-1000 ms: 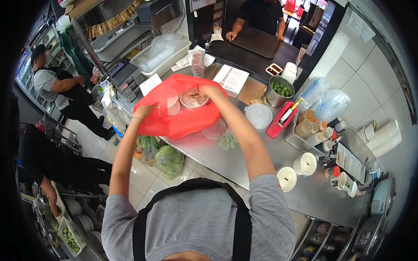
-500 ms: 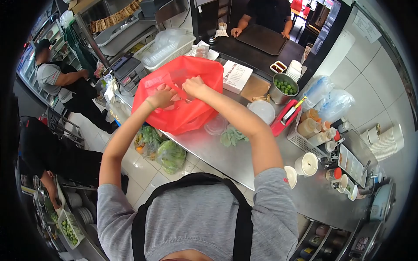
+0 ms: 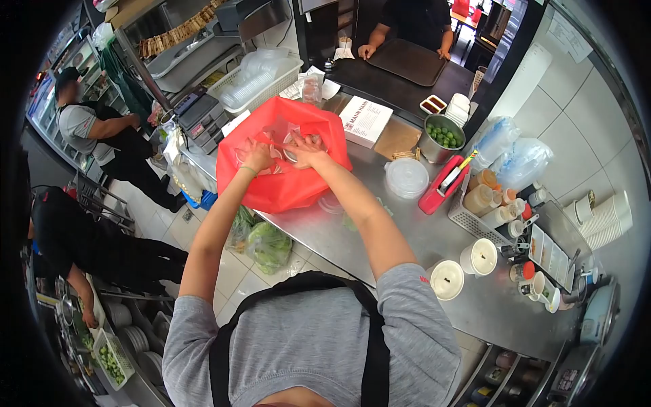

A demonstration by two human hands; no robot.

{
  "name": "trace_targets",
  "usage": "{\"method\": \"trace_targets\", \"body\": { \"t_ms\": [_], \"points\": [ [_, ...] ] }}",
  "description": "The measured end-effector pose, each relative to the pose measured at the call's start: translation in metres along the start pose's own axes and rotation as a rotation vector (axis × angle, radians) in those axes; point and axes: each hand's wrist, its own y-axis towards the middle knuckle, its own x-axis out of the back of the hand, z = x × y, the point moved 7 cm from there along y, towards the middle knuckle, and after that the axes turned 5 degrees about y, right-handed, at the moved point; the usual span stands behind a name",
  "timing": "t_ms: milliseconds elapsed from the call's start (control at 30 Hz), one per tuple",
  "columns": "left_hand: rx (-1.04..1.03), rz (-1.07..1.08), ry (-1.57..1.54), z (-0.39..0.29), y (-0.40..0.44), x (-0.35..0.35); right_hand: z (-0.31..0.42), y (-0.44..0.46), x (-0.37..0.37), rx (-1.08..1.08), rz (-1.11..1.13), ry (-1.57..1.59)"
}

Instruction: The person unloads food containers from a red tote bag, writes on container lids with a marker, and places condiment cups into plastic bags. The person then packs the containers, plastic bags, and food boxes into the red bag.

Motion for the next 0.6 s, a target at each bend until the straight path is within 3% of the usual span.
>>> {"method": "trace_targets", "body": {
  "t_ms": [233, 267, 300, 367, 400, 467, 500, 567, 600],
  "points": [
    [-0.073, 0.214, -0.015, 0.018, 0.040, -0.070, 0.004, -0.008, 0.016, 0.019, 0.020, -0.031],
    [-0.202, 0.331, 0.188, -0.007, 0.011, -0.018, 0.006, -0.007, 0.015, -0.001, 0.118, -0.098],
    [-0.222, 0.334, 0.204, -0.008, 0.000, -0.023, 0.008, -0.010, 0.015, -0.017, 0.214, -0.163],
    [-0.358, 0.025, 0.007, -0.013, -0.009, -0.003, 0.022, -0.025, 0.042, -0.021, 0.085, -0.385],
    [-0.324, 0.257, 0.305, -0.046, -0.050, 0.060, 0.021, -0.031, 0.057, -0.043, 0.104, -0.478],
    [-0.556, 0.062, 0.153, -0.042, -0.068, 0.027, 0.011, -0.042, 0.077, -0.074, 0.156, -0.628],
    [-0.557, 0.057, 0.151, -0.045, -0.077, 0.040, 0.003, -0.045, 0.080, -0.089, 0.186, -0.690],
    [-0.740, 0.707, 0.264, -0.050, -0.122, 0.041, -0.019, -0.056, 0.100, -0.136, 0.284, -0.839],
    [-0.733, 0.711, 0.259, -0.043, -0.117, 0.041, -0.029, -0.061, 0.109, -0.149, 0.327, -0.888]
  ]
}}
